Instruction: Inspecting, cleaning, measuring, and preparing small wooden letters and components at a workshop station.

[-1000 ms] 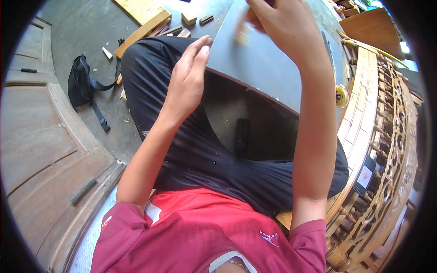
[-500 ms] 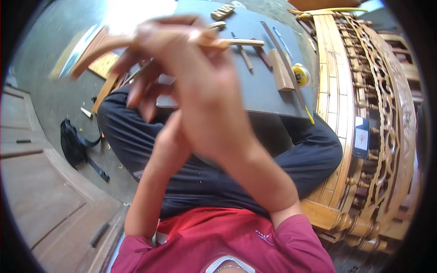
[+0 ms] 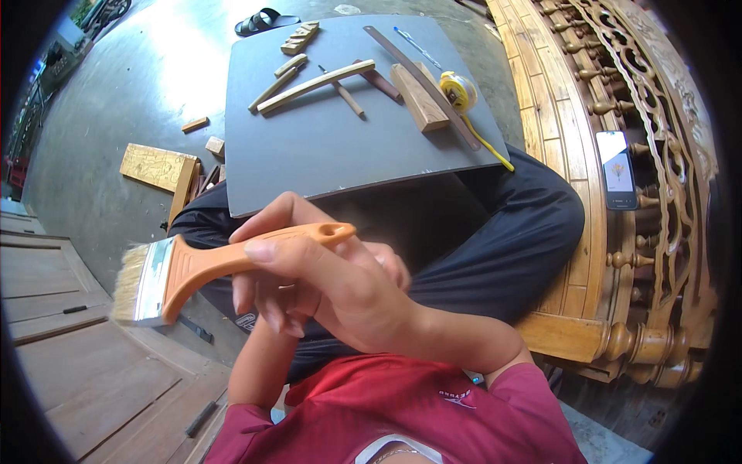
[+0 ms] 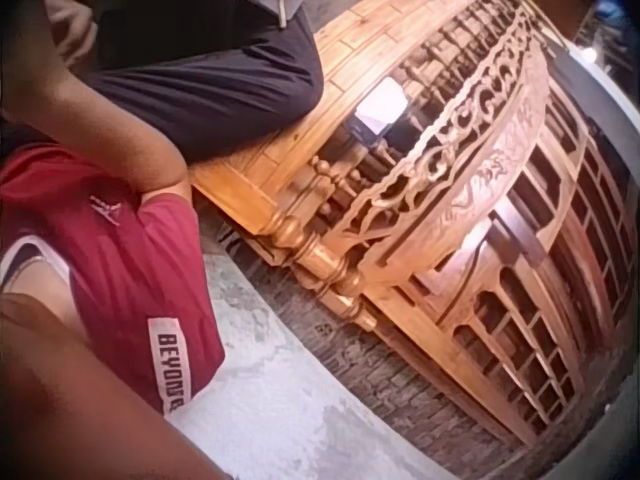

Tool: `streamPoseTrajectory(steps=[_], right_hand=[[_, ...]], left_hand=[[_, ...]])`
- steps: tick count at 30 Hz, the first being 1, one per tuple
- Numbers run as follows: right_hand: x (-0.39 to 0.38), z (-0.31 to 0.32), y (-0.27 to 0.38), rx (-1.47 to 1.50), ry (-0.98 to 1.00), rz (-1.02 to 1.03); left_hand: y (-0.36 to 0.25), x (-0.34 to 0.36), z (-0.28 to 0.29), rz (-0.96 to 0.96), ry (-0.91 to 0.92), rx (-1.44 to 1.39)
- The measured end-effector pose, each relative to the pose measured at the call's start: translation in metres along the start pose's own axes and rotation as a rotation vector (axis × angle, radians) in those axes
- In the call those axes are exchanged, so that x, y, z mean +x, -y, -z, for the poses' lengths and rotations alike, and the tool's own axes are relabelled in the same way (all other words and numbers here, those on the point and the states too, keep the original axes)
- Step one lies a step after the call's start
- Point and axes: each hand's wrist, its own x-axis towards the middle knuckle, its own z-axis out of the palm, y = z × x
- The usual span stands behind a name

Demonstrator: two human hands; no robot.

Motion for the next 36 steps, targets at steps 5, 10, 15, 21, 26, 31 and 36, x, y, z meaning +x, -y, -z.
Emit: streamPoseTrajectory(steps=[5,10,15,21,26,31,36], right_hand=[[-0.004,-0.001,-0.006,0.057,0.104,0.075],[-0.02,0.011,0.001,0.048,0.108,0.018],[-0.017,0.012,0.006,0.032,0.116,0.04],[-0.026,0.004,-0.001,0.065,0.103,0.037],[-0.018,0.008,-0.004,0.039,0.157,0.036],[-0.015,0.0,-0.004,0.081,0.209,-0.036],[-0.013,0.006,-0.014,0.093,0.229,-0.096]], left_hand=[[0.015,0.0,0.006,-0.022,-0.017,-0.045],[-0.002,-0.007,0.029,-0.069,0.118,-0.265],[-0.005,-0.008,0.024,-0.043,0.082,-0.231],[-0.009,-0.005,0.018,0.001,0.059,-0.202],[-0.008,-0.003,0.014,0.058,0.059,-0.208],[-0.001,-0.011,0.002,0.06,-0.065,-0.249],[-0.007,-0.012,-0.014,0.052,-0.196,-0.262]])
